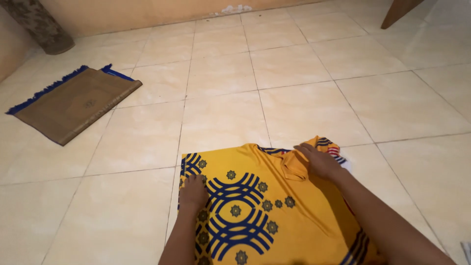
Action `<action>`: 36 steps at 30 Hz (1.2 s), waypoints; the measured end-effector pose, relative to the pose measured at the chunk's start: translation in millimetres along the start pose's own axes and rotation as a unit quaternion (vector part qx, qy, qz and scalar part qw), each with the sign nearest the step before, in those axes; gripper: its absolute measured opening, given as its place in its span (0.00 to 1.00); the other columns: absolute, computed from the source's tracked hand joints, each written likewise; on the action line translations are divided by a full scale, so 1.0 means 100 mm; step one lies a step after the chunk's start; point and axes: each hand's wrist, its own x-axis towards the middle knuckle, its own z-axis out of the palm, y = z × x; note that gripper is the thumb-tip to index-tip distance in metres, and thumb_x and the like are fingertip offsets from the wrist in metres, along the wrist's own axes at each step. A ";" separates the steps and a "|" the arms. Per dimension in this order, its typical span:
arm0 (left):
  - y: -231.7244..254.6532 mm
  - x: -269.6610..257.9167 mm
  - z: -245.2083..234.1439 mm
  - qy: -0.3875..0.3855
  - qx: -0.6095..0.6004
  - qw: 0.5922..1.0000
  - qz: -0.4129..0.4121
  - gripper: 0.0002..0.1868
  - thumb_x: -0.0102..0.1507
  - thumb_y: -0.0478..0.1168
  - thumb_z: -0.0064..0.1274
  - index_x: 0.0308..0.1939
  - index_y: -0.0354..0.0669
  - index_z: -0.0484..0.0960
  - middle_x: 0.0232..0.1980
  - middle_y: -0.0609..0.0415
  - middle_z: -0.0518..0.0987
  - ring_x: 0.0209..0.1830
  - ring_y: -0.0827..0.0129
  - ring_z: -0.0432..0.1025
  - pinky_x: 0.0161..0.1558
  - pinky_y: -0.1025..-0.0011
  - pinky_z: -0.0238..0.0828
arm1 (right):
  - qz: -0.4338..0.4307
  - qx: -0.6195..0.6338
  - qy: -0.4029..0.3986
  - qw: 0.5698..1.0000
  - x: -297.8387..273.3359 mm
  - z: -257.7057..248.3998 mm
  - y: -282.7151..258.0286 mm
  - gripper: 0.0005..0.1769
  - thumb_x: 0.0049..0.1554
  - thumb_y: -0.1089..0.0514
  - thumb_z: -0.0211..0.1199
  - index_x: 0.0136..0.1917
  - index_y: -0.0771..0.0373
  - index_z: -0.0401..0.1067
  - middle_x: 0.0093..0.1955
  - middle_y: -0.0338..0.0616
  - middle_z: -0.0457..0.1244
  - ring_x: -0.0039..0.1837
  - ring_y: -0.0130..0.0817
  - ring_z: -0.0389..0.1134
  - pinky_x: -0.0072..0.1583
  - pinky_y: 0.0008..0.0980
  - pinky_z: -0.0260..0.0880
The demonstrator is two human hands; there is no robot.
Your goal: The person folds various shirts and t-shirts on the floor.
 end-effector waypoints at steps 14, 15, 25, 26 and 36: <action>0.13 0.76 -0.27 -0.149 0.011 0.989 -0.018 0.71 0.50 0.62 0.73 0.82 0.57 0.38 0.87 0.55 0.35 0.86 0.52 0.35 0.72 0.38 0.56 | 0.292 0.312 0.157 0.890 1.18 -0.39 1.11 0.17 0.57 0.65 0.63 0.59 0.73 0.68 0.49 0.59 0.72 0.53 0.46 0.74 0.55 0.44 0.77; 0.12 0.79 -0.26 -0.148 0.011 0.989 -0.014 0.71 0.49 0.62 0.75 0.82 0.55 0.39 0.87 0.53 0.36 0.86 0.49 0.35 0.72 0.38 0.57 | 0.233 0.361 0.232 0.873 1.18 -0.37 1.11 0.25 0.59 0.60 0.61 0.66 0.69 0.59 0.59 0.56 0.64 0.61 0.44 0.68 0.59 0.44 0.72; 0.11 0.68 0.29 -0.068 -0.017 0.997 -0.010 0.46 0.68 0.71 0.31 0.82 0.54 0.37 0.86 0.51 0.33 0.84 0.45 0.28 0.77 0.40 0.31 | 0.151 -0.065 0.140 0.976 -0.08 0.54 0.26 0.16 0.63 0.50 0.53 0.62 0.53 0.71 0.67 0.44 0.64 0.74 0.45 0.63 0.74 0.49 0.60; 0.06 0.63 0.31 -0.068 -0.016 0.997 -0.011 0.46 0.68 0.71 0.31 0.82 0.54 0.37 0.86 0.51 0.33 0.84 0.45 0.28 0.77 0.40 0.31 | 0.151 -0.063 0.140 0.977 -0.08 0.63 0.38 0.16 0.63 0.50 0.53 0.62 0.53 0.71 0.67 0.44 0.64 0.74 0.45 0.63 0.74 0.49 0.60; -0.04 0.68 0.29 0.137 -0.022 0.990 0.006 0.48 0.63 0.77 0.28 0.80 0.60 0.47 0.84 0.57 0.43 0.83 0.45 0.28 0.77 0.49 0.21 | 0.158 -0.167 0.094 0.969 0.10 0.65 0.79 0.40 0.62 0.30 0.39 0.82 0.45 0.48 0.86 0.36 0.41 0.84 0.56 0.36 0.76 0.70 0.29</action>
